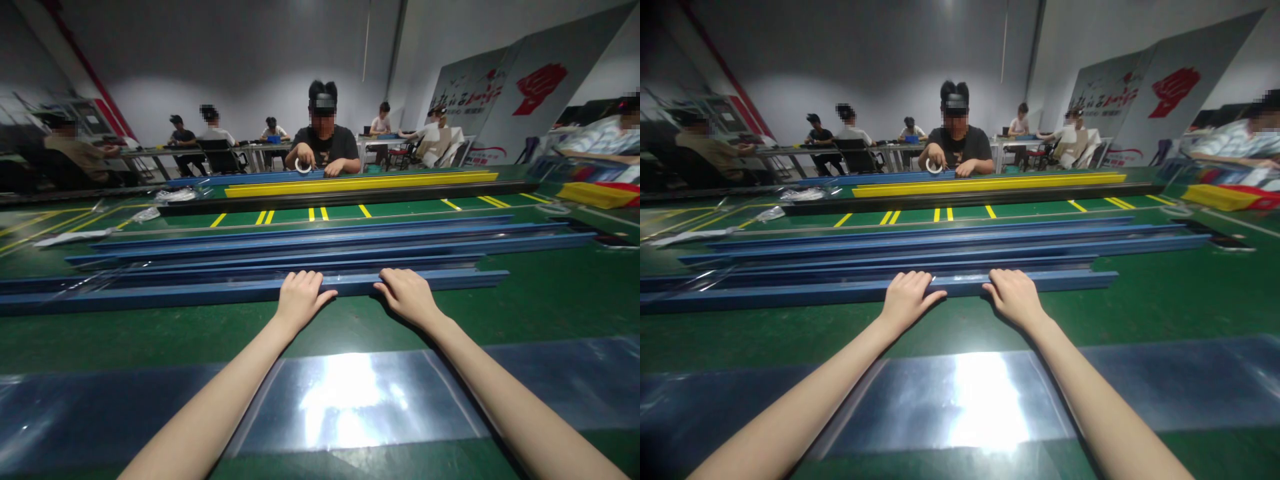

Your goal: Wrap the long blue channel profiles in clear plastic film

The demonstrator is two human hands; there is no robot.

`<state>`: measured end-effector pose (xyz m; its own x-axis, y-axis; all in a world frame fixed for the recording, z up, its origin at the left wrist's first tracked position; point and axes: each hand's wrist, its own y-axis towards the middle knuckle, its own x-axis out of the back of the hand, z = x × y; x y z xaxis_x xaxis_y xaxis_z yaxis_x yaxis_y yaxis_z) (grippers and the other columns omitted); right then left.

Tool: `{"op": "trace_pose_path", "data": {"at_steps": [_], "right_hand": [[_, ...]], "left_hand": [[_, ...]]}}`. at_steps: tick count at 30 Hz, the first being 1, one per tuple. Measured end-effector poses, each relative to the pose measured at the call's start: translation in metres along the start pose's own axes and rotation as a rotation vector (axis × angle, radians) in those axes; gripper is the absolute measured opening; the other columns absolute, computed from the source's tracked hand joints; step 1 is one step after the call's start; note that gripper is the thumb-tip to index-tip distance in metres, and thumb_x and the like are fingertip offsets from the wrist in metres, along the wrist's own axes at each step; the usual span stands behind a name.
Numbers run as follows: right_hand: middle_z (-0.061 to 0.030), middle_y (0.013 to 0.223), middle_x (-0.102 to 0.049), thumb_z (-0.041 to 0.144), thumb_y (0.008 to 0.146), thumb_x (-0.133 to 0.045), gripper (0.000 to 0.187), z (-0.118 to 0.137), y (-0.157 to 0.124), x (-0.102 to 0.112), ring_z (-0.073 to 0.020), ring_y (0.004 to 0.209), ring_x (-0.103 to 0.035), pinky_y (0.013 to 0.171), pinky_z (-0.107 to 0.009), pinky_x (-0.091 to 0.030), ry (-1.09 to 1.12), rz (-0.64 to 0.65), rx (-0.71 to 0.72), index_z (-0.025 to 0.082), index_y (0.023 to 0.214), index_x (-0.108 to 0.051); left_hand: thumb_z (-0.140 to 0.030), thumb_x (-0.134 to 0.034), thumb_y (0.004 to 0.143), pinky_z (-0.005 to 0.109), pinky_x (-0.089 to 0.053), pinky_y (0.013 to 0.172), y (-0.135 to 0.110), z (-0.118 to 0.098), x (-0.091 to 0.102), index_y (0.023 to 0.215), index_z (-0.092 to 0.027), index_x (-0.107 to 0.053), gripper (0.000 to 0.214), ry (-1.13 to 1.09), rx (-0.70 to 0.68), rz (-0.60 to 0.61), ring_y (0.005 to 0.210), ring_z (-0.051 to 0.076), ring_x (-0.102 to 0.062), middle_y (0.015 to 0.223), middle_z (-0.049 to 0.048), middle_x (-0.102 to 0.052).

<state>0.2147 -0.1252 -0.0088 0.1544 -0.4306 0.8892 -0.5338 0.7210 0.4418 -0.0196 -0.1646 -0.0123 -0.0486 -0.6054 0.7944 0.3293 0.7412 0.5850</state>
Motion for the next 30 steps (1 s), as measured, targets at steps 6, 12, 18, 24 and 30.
{"op": "trace_pose_path", "data": {"at_steps": [6,12,18,24,30], "right_hand": [[-0.0053,0.073,-0.059,0.037,0.090,-0.028,0.032,0.000,0.000,0.000,-0.0171,0.068,-0.049,0.063,-0.028,-0.025,0.018,0.016,0.022,0.017,0.078,-0.050],[-0.0057,0.075,-0.059,0.036,0.090,-0.027,0.032,0.000,0.001,0.004,-0.0175,0.070,-0.049,0.064,-0.028,-0.024,0.013,0.058,0.035,0.018,0.079,-0.051],[-0.0055,0.076,-0.058,0.035,0.090,-0.028,0.031,0.002,0.001,0.008,-0.0175,0.072,-0.049,0.066,-0.029,-0.026,-0.001,0.080,0.036,0.017,0.079,-0.051],[-0.0063,0.083,-0.059,0.031,0.088,-0.034,0.025,0.006,0.003,0.013,-0.0182,0.079,-0.050,0.070,-0.029,-0.029,0.093,0.104,0.002,0.016,0.085,-0.054],[-0.0052,0.089,-0.059,0.014,0.084,-0.037,0.019,0.034,0.010,0.016,-0.0161,0.084,-0.049,0.075,-0.028,-0.032,0.391,0.053,-0.038,0.017,0.094,-0.054]], "left_hand": [[-0.050,-0.045,0.082,0.030,-0.028,0.063,0.000,0.000,-0.001,0.076,-0.017,-0.055,0.035,-0.001,-0.005,-0.002,0.069,0.018,-0.052,0.071,0.0037,-0.061],[-0.049,-0.044,0.082,0.031,-0.029,0.063,0.000,0.000,-0.001,0.077,-0.017,-0.056,0.034,-0.012,-0.011,0.003,0.070,0.018,-0.052,0.073,0.0040,-0.061],[-0.047,-0.046,0.082,0.031,-0.029,0.064,0.000,-0.001,-0.001,0.077,-0.017,-0.057,0.033,-0.026,-0.009,0.010,0.071,0.019,-0.052,0.073,0.0044,-0.061],[-0.047,-0.045,0.082,0.031,-0.029,0.064,0.001,-0.001,0.000,0.075,-0.017,-0.056,0.033,-0.017,-0.011,0.009,0.070,0.018,-0.052,0.073,0.0041,-0.061],[-0.047,-0.047,0.081,0.031,-0.029,0.064,0.001,-0.001,-0.001,0.077,-0.017,-0.055,0.031,-0.032,-0.017,0.009,0.071,0.018,-0.052,0.073,0.0038,-0.061]]}}
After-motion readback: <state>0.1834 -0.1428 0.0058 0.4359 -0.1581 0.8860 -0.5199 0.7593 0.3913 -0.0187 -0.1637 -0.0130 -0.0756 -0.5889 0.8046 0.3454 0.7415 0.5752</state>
